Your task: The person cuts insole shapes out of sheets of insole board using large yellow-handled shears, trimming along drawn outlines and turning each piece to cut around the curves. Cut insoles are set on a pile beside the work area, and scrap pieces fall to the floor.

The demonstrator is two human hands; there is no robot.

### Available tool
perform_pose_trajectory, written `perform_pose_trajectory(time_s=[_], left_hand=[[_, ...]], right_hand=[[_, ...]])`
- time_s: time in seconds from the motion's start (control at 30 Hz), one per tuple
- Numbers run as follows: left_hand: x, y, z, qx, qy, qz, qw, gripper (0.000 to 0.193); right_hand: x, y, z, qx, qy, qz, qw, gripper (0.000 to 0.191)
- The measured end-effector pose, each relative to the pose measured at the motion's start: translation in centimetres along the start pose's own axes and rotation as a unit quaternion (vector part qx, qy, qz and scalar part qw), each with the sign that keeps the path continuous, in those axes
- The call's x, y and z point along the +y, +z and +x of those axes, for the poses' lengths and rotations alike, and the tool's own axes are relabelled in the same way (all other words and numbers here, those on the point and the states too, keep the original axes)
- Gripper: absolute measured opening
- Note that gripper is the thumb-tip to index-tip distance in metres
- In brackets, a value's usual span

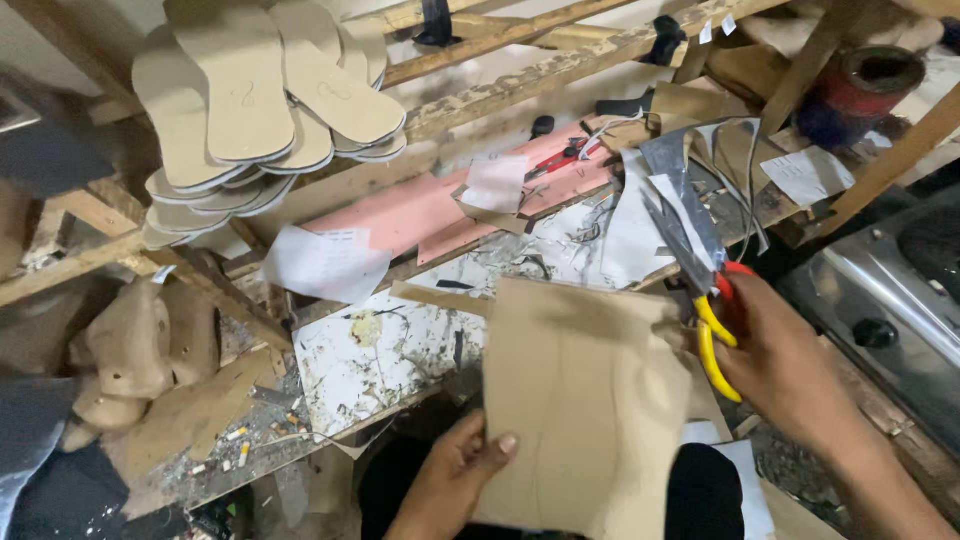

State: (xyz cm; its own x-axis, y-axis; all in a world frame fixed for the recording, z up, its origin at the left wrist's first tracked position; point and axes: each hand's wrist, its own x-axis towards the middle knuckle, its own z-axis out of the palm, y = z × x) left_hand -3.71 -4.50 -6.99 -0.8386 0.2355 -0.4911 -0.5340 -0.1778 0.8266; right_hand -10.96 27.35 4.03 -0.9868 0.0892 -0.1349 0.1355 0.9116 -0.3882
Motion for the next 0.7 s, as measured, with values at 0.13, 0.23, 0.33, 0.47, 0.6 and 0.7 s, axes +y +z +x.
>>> perform_pose_trajectory(time_s=[0.13, 0.23, 0.33, 0.47, 0.6, 0.7], left_hand=[[1.4, -2.1, -0.5, 0.193, 0.088, -0.061, 0.975, 0.062], [1.9, -2.3, -0.8, 0.14, 0.222, -0.142, 0.954, 0.072], [2.2, -1.8, 0.0, 0.141, 0.2, -0.153, 0.957, 0.076], [2.2, -1.2, 0.8, 0.2, 0.131, -0.192, 0.952, 0.08], [1.8, 0.2, 0.3, 0.17, 0.181, -0.172, 0.953, 0.081], [1.8, 1.6, -0.6, 0.166, 0.218, -0.104, 0.956, 0.077]], right_hand=[[5.2, 4.8, -1.5, 0.063, -0.137, 0.167, 0.974, 0.068], [10.3, 11.9, -2.9, -0.062, 0.084, 0.205, 0.973, 0.074], [13.9, 18.5, -3.5, -0.211, 0.068, 0.339, 0.914, 0.066], [10.9, 27.2, -6.0, -0.238, 0.102, 0.408, 0.875, 0.05], [7.4, 29.5, -8.7, -0.263, 0.088, 0.44, 0.854, 0.054], [6.2, 28.5, -9.5, -0.267, 0.083, 0.446, 0.85, 0.057]])
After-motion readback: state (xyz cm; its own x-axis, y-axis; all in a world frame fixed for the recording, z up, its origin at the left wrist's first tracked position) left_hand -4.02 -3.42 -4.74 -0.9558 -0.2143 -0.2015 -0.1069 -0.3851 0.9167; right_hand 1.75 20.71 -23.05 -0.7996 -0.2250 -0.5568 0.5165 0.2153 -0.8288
